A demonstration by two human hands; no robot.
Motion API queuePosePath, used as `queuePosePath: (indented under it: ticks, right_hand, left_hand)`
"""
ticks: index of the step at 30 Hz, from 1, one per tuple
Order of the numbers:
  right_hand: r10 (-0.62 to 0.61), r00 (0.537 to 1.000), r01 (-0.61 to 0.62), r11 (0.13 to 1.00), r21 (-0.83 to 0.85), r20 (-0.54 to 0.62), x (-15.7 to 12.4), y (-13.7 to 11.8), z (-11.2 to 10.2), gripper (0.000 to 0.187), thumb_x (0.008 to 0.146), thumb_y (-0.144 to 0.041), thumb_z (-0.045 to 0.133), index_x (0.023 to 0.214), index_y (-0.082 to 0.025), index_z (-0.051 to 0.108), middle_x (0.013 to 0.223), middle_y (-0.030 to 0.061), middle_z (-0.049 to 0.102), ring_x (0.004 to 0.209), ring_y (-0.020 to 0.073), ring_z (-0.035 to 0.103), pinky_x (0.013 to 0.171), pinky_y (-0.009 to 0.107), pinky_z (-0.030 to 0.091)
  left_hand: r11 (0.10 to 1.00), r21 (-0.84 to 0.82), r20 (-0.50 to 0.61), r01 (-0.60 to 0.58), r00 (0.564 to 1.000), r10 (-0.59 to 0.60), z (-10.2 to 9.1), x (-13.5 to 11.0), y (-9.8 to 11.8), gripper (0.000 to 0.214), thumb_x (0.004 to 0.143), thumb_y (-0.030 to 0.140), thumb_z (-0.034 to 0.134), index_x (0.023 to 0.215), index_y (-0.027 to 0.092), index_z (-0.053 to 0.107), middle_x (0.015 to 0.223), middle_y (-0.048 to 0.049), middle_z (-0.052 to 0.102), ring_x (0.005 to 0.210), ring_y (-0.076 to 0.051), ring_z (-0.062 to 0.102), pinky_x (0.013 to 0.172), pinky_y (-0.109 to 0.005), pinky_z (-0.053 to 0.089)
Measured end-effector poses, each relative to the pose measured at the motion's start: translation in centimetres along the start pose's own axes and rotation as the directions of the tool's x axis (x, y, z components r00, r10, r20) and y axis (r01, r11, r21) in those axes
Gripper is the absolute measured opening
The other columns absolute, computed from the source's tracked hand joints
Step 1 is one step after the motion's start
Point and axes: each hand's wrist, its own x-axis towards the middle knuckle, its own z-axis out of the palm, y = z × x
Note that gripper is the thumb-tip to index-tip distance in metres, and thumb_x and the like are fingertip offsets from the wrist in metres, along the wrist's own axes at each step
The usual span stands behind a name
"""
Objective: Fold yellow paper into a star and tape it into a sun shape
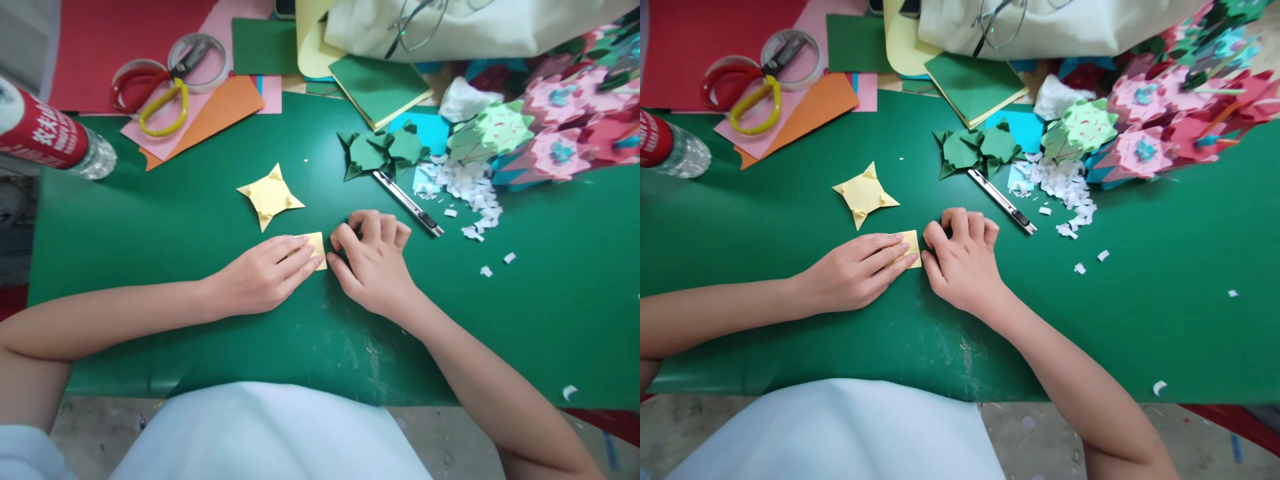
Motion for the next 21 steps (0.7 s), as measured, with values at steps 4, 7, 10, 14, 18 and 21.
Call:
queuePosePath:
  ticks: [4, 7, 10, 14, 18, 21]
  right_hand:
    - [-0.040, 0.997, 0.043, 0.998, 0.043, -0.060, 0.5, 0.6, 0.3, 0.015, 0.091, -0.034, 0.048, 0.092, -0.020, 0.053, 0.103, 0.0108, 0.054, 0.095, 0.0281, 0.045, 0.082, 0.041, 0.031]
    - [-0.064, 0.994, 0.073, 0.992, 0.106, -0.086, 0.7, 0.9, 0.3, 0.016, 0.090, -0.031, 0.050, 0.100, -0.020, 0.056, 0.104, 0.0107, 0.057, 0.095, 0.0279, 0.047, 0.082, 0.041, 0.032]
    - [-0.096, 0.990, 0.109, 0.986, 0.129, -0.102, 0.8, 0.9, 0.3, 0.022, 0.092, -0.029, 0.048, 0.110, -0.022, 0.057, 0.106, 0.0099, 0.057, 0.096, 0.0276, 0.048, 0.082, 0.040, 0.033]
    - [-0.139, 0.983, 0.153, 0.981, 0.122, -0.118, 0.7, 0.9, 0.3, 0.023, 0.093, -0.030, 0.047, 0.112, -0.023, 0.059, 0.106, 0.0091, 0.057, 0.095, 0.0261, 0.049, 0.082, 0.039, 0.032]
    - [-0.151, 0.979, 0.168, 0.977, 0.131, -0.135, 0.7, 1.1, 0.3, 0.023, 0.094, -0.030, 0.047, 0.112, -0.023, 0.059, 0.105, 0.0084, 0.057, 0.095, 0.0248, 0.049, 0.081, 0.038, 0.031]
    - [-0.162, 0.977, 0.181, 0.974, 0.138, -0.138, 0.7, 1.2, 0.3, 0.023, 0.094, -0.031, 0.047, 0.113, -0.023, 0.058, 0.104, 0.0083, 0.056, 0.094, 0.0240, 0.049, 0.079, 0.037, 0.031]
  left_hand:
    - [0.999, 0.030, 0.017, -0.035, 0.999, 0.035, -0.4, 0.2, -0.1, 0.032, 0.095, 0.012, 0.051, 0.125, 0.001, 0.059, 0.123, -0.0179, 0.067, 0.118, -0.028, 0.064, 0.100, -0.041, 0.058]
    - [0.998, 0.048, 0.051, -0.047, 0.998, 0.045, -0.7, 0.4, -0.3, 0.032, 0.097, 0.012, 0.049, 0.125, 0.002, 0.059, 0.125, -0.0167, 0.067, 0.119, -0.026, 0.064, 0.102, -0.039, 0.057]
    - [0.998, 0.046, 0.068, -0.045, 0.997, 0.042, -0.9, 0.4, -0.3, 0.033, 0.097, 0.010, 0.047, 0.127, 0.003, 0.058, 0.125, -0.0172, 0.067, 0.120, -0.027, 0.063, 0.101, -0.041, 0.056]
    - [0.998, 0.033, 0.089, -0.044, 0.995, 0.041, -0.8, 0.3, -0.3, 0.033, 0.097, 0.012, 0.047, 0.128, 0.005, 0.058, 0.128, -0.0168, 0.065, 0.122, -0.028, 0.062, 0.101, -0.042, 0.056]
    - [0.999, 0.023, 0.068, -0.041, 0.997, 0.040, -0.7, 0.3, -0.4, 0.034, 0.097, 0.012, 0.048, 0.128, 0.004, 0.057, 0.128, -0.0184, 0.066, 0.121, -0.028, 0.063, 0.100, -0.043, 0.057]
    - [0.999, 0.020, 0.009, -0.030, 1.000, 0.029, -0.5, 0.3, -0.3, 0.031, 0.096, 0.012, 0.050, 0.124, 0.003, 0.060, 0.124, -0.0187, 0.068, 0.119, -0.028, 0.065, 0.100, -0.041, 0.058]
